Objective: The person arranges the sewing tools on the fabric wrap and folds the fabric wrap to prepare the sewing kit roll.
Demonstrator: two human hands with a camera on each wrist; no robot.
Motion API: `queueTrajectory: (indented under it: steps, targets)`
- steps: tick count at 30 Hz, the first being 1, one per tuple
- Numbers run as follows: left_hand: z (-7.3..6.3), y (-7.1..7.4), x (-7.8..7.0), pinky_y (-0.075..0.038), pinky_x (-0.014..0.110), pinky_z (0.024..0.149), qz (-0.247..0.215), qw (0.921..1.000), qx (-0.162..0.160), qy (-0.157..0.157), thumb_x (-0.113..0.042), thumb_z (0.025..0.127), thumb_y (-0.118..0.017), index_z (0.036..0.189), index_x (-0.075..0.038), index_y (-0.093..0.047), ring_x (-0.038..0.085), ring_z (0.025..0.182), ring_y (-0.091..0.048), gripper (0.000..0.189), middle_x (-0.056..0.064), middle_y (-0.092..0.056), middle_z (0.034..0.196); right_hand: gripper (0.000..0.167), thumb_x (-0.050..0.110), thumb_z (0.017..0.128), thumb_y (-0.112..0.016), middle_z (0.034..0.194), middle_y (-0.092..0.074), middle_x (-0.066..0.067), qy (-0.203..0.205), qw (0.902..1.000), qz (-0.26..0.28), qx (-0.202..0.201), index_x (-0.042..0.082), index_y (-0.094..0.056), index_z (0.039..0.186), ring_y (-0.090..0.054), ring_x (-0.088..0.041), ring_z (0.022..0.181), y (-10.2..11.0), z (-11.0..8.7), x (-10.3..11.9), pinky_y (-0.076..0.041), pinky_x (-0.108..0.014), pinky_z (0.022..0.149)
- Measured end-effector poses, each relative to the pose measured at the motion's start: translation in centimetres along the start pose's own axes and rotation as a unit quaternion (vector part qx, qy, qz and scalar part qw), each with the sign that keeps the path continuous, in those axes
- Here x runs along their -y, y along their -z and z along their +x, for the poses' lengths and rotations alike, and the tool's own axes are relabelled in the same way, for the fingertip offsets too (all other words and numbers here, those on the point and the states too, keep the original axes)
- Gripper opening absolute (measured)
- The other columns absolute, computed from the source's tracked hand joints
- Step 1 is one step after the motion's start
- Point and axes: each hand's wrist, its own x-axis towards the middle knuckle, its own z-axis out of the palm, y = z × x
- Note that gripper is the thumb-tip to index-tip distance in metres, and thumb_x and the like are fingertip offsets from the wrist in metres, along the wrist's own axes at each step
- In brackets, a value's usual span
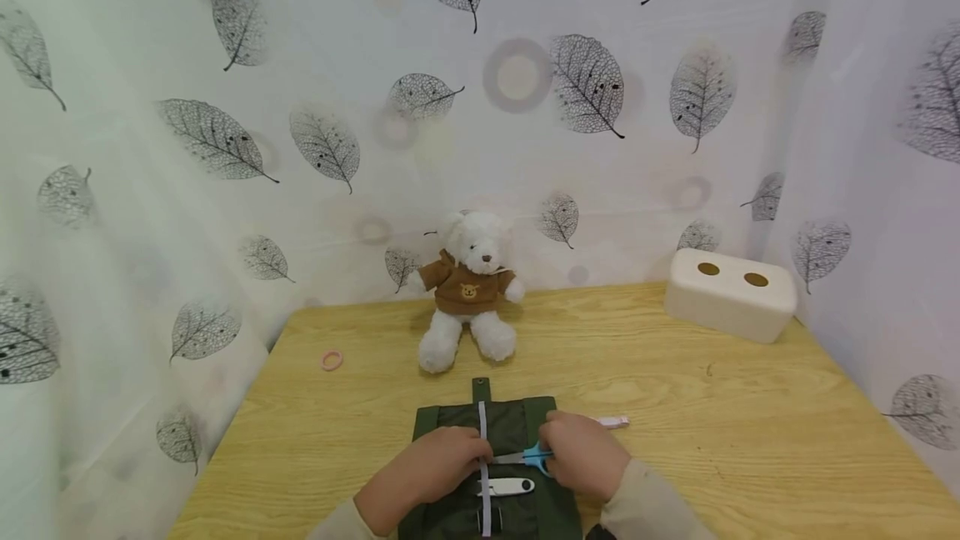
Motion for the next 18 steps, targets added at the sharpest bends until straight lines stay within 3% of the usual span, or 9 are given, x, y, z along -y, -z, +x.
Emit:
queueTrajectory:
  steps: [8,18]
  targets:
    - [0.1,-0.4,0.2,-0.050,0.015,0.075,0.004,0.9999,-0.012,-0.011,-0.020,0.096,-0.070,0.103,-0.029,-0.074,-0.003,0.085,-0.060,0.011,-0.016,-0.062,0.092,0.021,0.007,0.083,-0.080,0.070,-0.042,0.012,0.017,0.9991,-0.013,0.036,0.017,-0.067,0.070,-0.035,-0.003,0.058,0.0,1.0,0.8,-0.036,-0.021,0.052]
    - [0.1,-0.5,0.4,-0.049,0.014,0.074,0.004,0.9994,-0.021,-0.026,-0.022,0.097,-0.069,0.103,-0.030,-0.074,-0.004,0.084,-0.059,0.011,-0.017,-0.062,0.092,0.022,0.008,0.079,-0.083,0.070,-0.046,0.012,0.030,0.9975,-0.056,0.032,0.018,-0.066,0.070,-0.038,-0.003,0.059,-0.7,2.0,1.4,-0.038,-0.022,0.053]
